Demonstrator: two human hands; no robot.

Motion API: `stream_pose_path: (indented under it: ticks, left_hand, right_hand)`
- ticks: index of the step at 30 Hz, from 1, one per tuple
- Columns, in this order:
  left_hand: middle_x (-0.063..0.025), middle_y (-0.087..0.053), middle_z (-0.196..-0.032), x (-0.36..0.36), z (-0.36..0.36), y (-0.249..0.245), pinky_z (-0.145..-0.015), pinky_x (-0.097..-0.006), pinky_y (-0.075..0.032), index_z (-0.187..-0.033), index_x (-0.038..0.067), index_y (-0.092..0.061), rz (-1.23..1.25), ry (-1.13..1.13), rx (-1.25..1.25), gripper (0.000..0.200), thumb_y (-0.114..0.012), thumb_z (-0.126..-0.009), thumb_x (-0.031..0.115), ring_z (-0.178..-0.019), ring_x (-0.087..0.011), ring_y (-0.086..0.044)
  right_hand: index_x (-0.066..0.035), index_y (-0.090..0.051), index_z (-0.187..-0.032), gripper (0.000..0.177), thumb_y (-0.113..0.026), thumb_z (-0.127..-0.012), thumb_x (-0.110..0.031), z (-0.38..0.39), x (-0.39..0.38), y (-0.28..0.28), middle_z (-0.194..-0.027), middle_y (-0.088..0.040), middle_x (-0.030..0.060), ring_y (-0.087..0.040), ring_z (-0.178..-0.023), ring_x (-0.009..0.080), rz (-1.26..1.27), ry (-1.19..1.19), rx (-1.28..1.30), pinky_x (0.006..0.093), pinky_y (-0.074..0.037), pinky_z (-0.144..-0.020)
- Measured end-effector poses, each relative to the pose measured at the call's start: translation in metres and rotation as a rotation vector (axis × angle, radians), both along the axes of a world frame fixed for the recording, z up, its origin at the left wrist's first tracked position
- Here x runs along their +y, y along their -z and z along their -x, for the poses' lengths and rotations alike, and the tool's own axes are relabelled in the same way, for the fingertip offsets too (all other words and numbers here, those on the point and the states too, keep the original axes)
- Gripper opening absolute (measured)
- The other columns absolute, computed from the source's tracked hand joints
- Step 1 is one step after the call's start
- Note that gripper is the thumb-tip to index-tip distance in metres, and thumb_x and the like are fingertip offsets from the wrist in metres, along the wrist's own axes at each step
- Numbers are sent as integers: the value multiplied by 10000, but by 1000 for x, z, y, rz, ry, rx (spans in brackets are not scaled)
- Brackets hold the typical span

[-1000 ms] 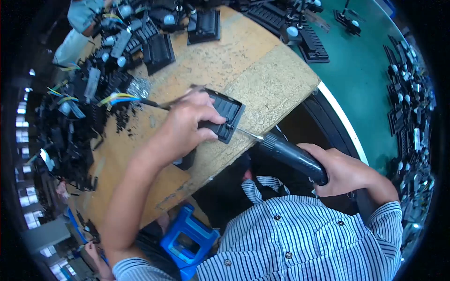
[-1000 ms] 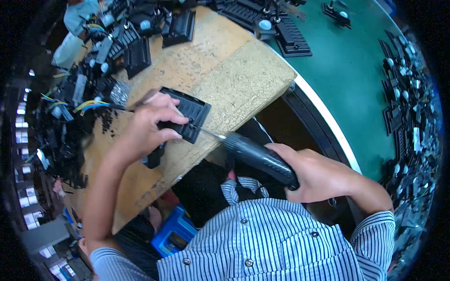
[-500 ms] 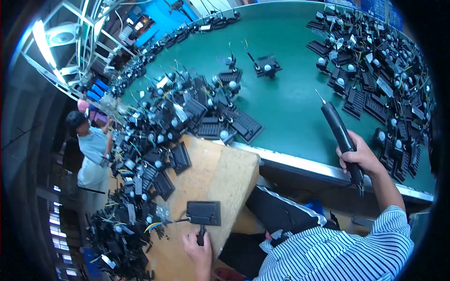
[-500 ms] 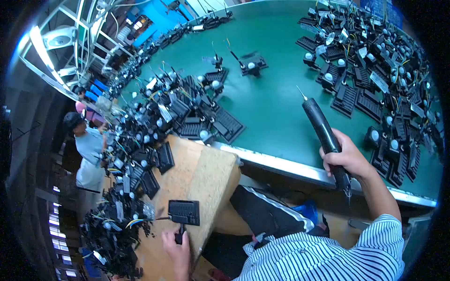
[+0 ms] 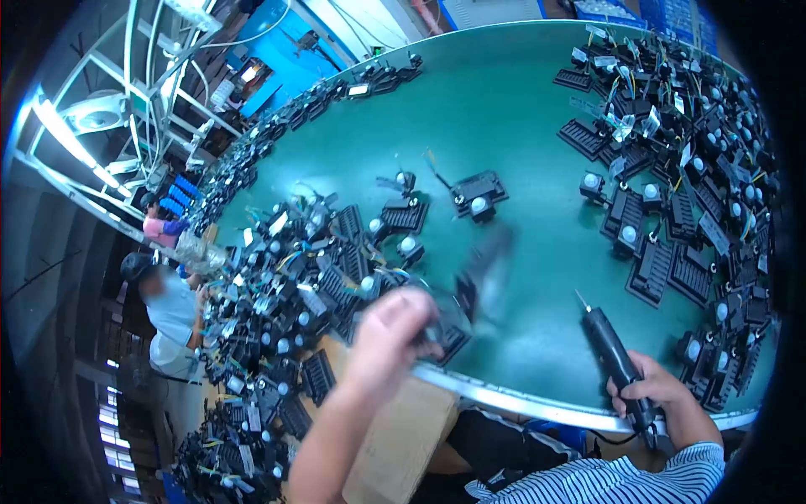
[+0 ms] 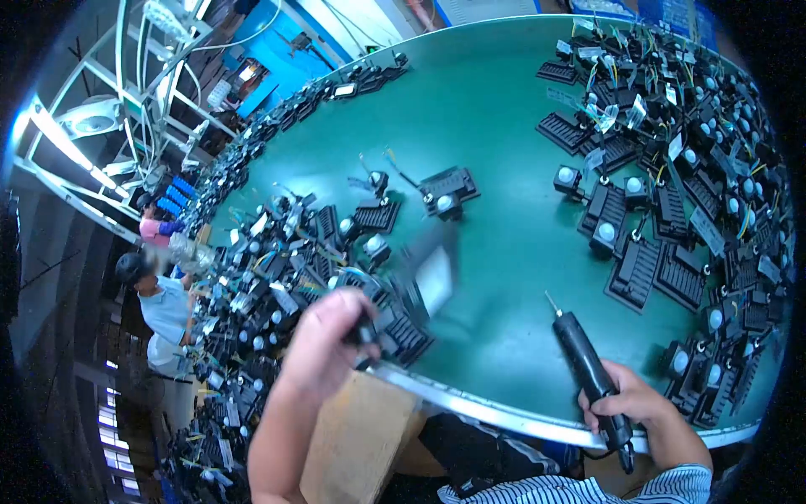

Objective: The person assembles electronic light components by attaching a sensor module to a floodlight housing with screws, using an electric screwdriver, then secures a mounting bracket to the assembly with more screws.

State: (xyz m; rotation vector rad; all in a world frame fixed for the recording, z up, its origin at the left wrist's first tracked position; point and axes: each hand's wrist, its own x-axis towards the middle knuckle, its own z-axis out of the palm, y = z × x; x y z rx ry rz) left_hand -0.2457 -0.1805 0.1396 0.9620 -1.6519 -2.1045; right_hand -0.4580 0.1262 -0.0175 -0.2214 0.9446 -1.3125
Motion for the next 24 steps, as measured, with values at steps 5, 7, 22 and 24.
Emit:
stream_pose_path:
  ticks: [5, 7, 22, 24]
  left_hand:
    - [-45, -521, -886, -126, 100, 3, -684, -329, -492, -999, 64, -527, 344, -333, 69, 200, -555, -910, 241, -800, -158, -523]
    - [-144, -479, -1181, -217, 135, 39, -880, -350, -454, -1269, -13, -375, 977, -419, -16, 495, -572, -901, 253, -1016, -239, -516]
    - [-7, -694, -827, -191, 175, 51, -950, -362, -386, -1176, 114, -606, 765, 664, -701, 376, -489, -822, 65, -980, -163, -582]
    - [-18, -691, -814, -181, 174, 67, -945, -367, -372, -1146, 102, -622, 767, 588, -697, 318, -493, -857, 129, -925, -190, -605]
  right_hand:
    - [-25, -347, -1151, 509, -621, -729, 49, 10, -1, 1, -843, -577, 142, -626, -688, 232, 52, -82, -54, 376, -544, -618]
    - [-22, -353, -1142, 493, -637, -744, 36, 13, -4, 2, -856, -590, 137, -634, -712, 223, 50, -112, -65, 363, -539, -634]
    - [-38, -305, -1285, 679, -665, -717, 56, 20, -1, 8, -867, -599, 165, -634, -729, 244, 23, -103, -190, 377, -524, -652]
    - [-36, -306, -1287, 679, -654, -713, 64, 19, -2, 5, -863, -596, 164, -632, -726, 245, 21, -76, -195, 383, -529, -647]
